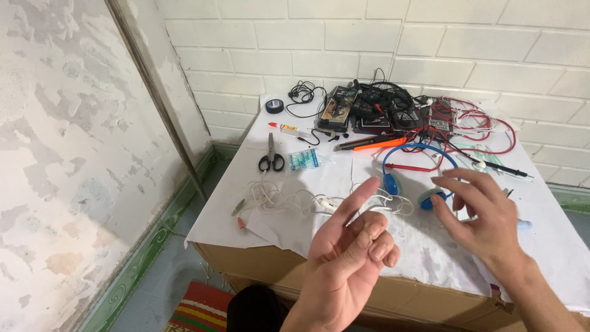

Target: The person handles a blue headband-style headphone on a workbench, pulls the foam ear pad off the earcup, and uses a small prying tool to separate the speaker driver from the earcup housing, working the driver loose with both hands.

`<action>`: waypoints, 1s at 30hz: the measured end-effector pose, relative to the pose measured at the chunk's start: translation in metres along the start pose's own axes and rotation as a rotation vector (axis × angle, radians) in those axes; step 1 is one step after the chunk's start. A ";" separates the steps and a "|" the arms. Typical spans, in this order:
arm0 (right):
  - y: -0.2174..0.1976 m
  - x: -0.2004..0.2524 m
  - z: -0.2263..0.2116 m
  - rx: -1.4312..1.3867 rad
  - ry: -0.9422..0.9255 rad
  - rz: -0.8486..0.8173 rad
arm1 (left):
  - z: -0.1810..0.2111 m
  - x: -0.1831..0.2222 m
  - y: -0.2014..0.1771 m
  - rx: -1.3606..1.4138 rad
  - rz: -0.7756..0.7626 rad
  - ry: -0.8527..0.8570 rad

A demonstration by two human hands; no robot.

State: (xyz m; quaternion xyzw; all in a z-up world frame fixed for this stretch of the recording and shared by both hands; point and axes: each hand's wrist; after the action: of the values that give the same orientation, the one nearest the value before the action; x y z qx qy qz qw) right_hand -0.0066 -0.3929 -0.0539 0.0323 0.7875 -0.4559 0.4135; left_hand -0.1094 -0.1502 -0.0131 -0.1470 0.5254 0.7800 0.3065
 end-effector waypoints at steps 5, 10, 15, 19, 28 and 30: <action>-0.034 -0.002 -0.076 -0.274 0.062 0.051 | -0.005 -0.001 0.000 -0.007 -0.007 -0.010; -0.063 0.000 -0.125 -0.420 0.132 -0.066 | -0.006 -0.001 0.001 -0.034 0.016 -0.023; -0.072 -0.003 -0.139 -0.364 0.110 -0.109 | -0.001 -0.003 0.010 -0.123 0.111 -0.088; -0.078 -0.005 -0.136 -0.321 0.164 -0.155 | 0.001 -0.003 0.016 -0.181 0.132 -0.095; -0.086 -0.006 -0.128 -0.249 0.189 -0.234 | 0.005 0.002 0.027 -0.611 0.192 -0.101; -0.087 -0.005 -0.127 -0.203 0.226 -0.288 | 0.001 0.005 0.025 -0.650 0.172 -0.039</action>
State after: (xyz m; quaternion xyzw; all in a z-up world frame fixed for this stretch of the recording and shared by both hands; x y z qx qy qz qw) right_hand -0.1189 -0.3475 0.0406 -0.0717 0.8673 -0.4219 0.2543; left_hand -0.1295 -0.1539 0.0032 -0.1769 0.2539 0.9324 0.1867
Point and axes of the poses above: each hand's wrist, its own x-axis away from the middle knuckle, its own y-axis out of the palm, z = x × y, and after that the axes turned 10 degrees about -z, right-handed
